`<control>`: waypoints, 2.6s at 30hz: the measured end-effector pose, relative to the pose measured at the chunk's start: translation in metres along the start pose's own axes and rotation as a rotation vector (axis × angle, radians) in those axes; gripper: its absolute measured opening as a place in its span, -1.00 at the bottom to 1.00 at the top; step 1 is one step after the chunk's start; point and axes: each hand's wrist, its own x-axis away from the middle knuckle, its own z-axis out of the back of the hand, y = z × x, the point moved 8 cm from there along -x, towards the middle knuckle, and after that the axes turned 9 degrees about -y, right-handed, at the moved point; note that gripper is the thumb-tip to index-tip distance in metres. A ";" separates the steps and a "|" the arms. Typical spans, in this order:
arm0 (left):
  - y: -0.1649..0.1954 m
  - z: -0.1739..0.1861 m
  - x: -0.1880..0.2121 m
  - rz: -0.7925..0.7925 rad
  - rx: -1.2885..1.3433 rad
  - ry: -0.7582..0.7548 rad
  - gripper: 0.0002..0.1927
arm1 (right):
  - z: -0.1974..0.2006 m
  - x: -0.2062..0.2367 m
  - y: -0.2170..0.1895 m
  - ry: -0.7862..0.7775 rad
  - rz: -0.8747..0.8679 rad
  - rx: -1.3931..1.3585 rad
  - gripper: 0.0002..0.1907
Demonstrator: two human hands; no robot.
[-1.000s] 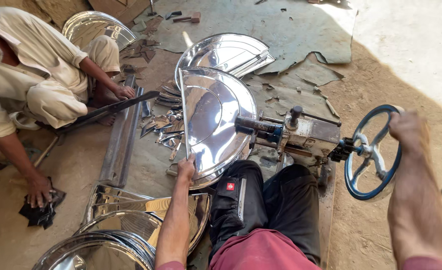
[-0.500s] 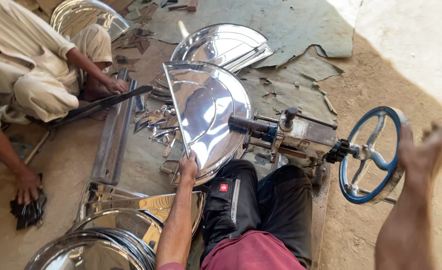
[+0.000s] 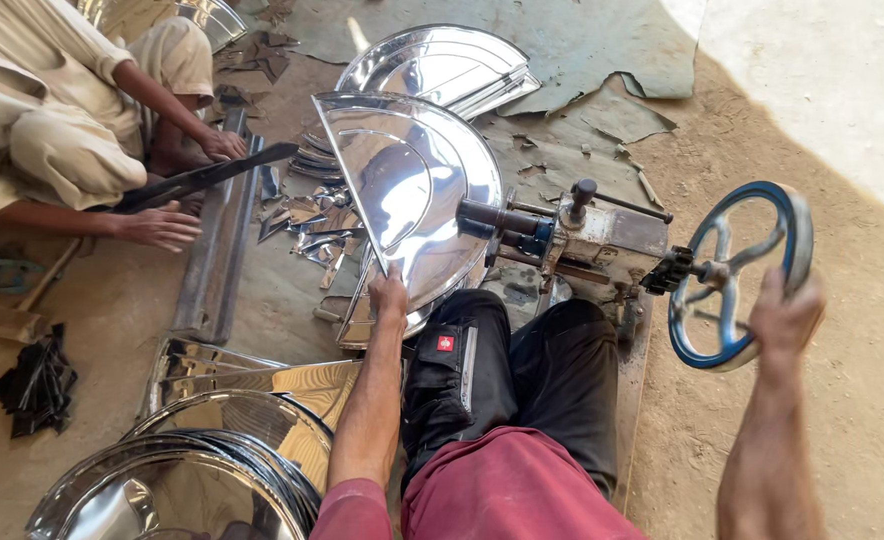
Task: The person operates a manual edge-trimming machine to remove excess metal from the rim of semi-circular stainless steel pans. They place each pan against the machine, turn a handwheel to engage the cutter, and then remove the finished pan to place it in a stack.
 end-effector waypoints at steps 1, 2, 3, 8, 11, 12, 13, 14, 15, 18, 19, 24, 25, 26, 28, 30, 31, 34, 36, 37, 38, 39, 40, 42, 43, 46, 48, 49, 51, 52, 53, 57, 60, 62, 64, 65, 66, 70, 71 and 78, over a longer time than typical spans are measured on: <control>0.001 -0.005 -0.002 0.001 0.000 0.014 -0.52 | -0.007 0.029 0.011 0.024 0.017 -0.111 -0.72; 0.001 -0.008 -0.004 0.001 0.000 0.036 -0.50 | -0.017 0.052 0.025 0.028 -0.037 -0.216 -0.74; -0.002 -0.013 -0.005 0.042 0.004 0.039 -0.50 | -0.023 0.068 0.037 0.035 -0.091 -0.324 -0.73; -0.016 -0.021 -0.008 0.092 0.071 0.019 -0.50 | 0.007 0.035 0.019 0.046 0.023 -0.016 -0.51; -0.018 -0.025 -0.013 0.111 0.190 -0.090 -0.53 | 0.025 -0.056 -0.011 0.020 -0.021 0.047 -0.33; -0.018 -0.026 -0.014 0.130 0.259 -0.123 -0.58 | 0.026 -0.085 -0.020 -0.051 -0.068 0.072 -0.31; -0.017 -0.028 -0.015 0.151 0.329 -0.153 -0.64 | 0.013 -0.108 -0.033 -0.129 -0.078 0.133 -0.31; -0.016 -0.029 -0.015 0.177 0.398 -0.179 -0.68 | 0.001 -0.122 -0.047 -0.211 -0.087 0.196 -0.32; -0.013 -0.024 -0.013 0.177 0.342 -0.133 -0.63 | -0.008 -0.125 -0.057 -0.295 -0.095 0.261 -0.32; -0.010 -0.016 -0.009 0.181 0.246 -0.018 -0.47 | -0.027 -0.110 -0.042 -0.413 -0.418 0.007 -0.59; -0.010 -0.016 -0.006 0.192 0.260 0.003 -0.43 | -0.024 -0.104 -0.044 -0.382 -0.404 0.032 -0.61; -0.007 -0.023 -0.003 0.134 0.238 0.085 -0.48 | -0.004 -0.051 -0.024 -0.170 -0.275 -0.026 -0.70; -0.005 -0.025 -0.005 0.109 0.226 0.117 -0.47 | 0.002 -0.036 -0.019 -0.073 -0.169 0.015 -0.72; -0.004 -0.027 -0.006 0.085 0.213 0.150 -0.45 | 0.001 -0.017 -0.012 0.021 -0.062 0.055 -0.73; -0.007 -0.034 -0.009 0.119 0.235 0.175 -0.40 | -0.005 0.027 0.005 0.194 0.125 0.005 -0.75; -0.007 -0.041 -0.013 0.125 0.221 0.182 -0.39 | -0.019 0.054 0.040 0.186 0.002 -0.118 -0.74; -0.007 -0.043 -0.014 0.124 0.186 0.178 -0.41 | -0.022 0.058 0.050 0.154 -0.054 -0.060 -0.71; -0.006 -0.042 -0.018 0.097 0.096 0.178 -0.44 | -0.013 0.031 0.038 0.145 -0.014 0.111 -0.55; -0.013 -0.046 -0.022 0.151 0.124 0.089 -0.45 | 0.007 -0.010 0.003 0.162 0.163 0.247 -0.45; -0.018 -0.050 -0.025 0.197 0.204 0.018 -0.45 | 0.009 -0.037 -0.016 0.139 0.225 0.303 -0.44; -0.018 -0.055 -0.029 0.229 0.291 -0.054 -0.44 | 0.004 -0.069 -0.015 0.028 0.033 0.224 -0.44; -0.016 -0.055 -0.031 0.217 0.338 -0.060 -0.44 | 0.001 -0.092 -0.012 -0.085 -0.156 0.142 -0.42; -0.014 -0.053 -0.033 0.210 0.385 -0.061 -0.43 | -0.008 -0.104 -0.015 -0.188 -0.263 0.185 -0.50; -0.007 -0.047 -0.034 0.181 0.361 -0.006 -0.39 | -0.023 -0.114 -0.016 -0.403 -0.464 0.271 -0.55; -0.002 -0.043 -0.033 0.159 0.289 0.046 -0.36 | -0.025 -0.117 -0.020 -0.401 -0.440 0.214 -0.58; 0.004 -0.042 -0.029 0.144 0.232 0.086 -0.33 | -0.023 -0.106 -0.026 -0.365 -0.354 0.096 -0.64; 0.007 -0.045 -0.026 0.146 0.188 0.085 -0.33 | -0.017 -0.090 -0.024 -0.302 -0.261 0.083 -0.66; 0.009 -0.045 -0.025 0.141 0.146 0.103 -0.32 | -0.013 -0.081 -0.019 -0.247 -0.263 0.057 -0.68; 0.011 -0.046 -0.025 0.140 0.110 0.148 -0.31 | -0.011 -0.056 -0.003 -0.145 -0.261 0.006 -0.69; 0.010 -0.049 -0.025 0.148 0.109 0.167 -0.31 | -0.009 -0.041 0.002 -0.069 -0.197 -0.023 -0.68; 0.009 -0.051 -0.026 0.160 0.103 0.185 -0.31 | -0.011 -0.022 0.009 0.005 -0.137 -0.048 -0.67; 0.006 -0.068 -0.030 0.099 0.081 0.204 -0.32 | -0.019 0.034 0.024 0.184 0.083 -0.124 -0.69; 0.004 -0.071 -0.030 0.063 0.134 0.225 -0.37 | -0.018 0.029 0.025 0.126 -0.016 -0.058 -0.60; 0.010 -0.064 -0.035 -0.002 0.196 0.219 -0.41 | -0.007 0.003 0.015 0.046 -0.113 0.116 -0.46; 0.005 -0.060 -0.048 0.139 0.254 0.119 -0.49 | 0.008 -0.038 -0.021 0.063 0.010 0.381 -0.46; 0.006 -0.057 -0.056 0.203 0.281 0.066 -0.52 | 0.010 -0.061 -0.036 0.045 0.055 0.370 -0.47; 0.014 -0.048 -0.065 0.184 0.309 0.104 -0.56 | 0.011 -0.081 -0.048 0.031 0.094 0.360 -0.48; 0.049 -0.040 -0.093 0.031 0.562 0.063 -0.54 | -0.022 -0.127 -0.028 -0.348 -0.376 0.297 -0.49; 0.051 -0.036 -0.093 0.061 0.444 0.125 -0.50 | -0.029 -0.127 -0.023 -0.432 -0.428 0.325 -0.52; 0.052 -0.036 -0.079 0.075 0.073 0.301 -0.39 | -0.017 -0.099 -0.019 -0.244 -0.233 0.485 -0.53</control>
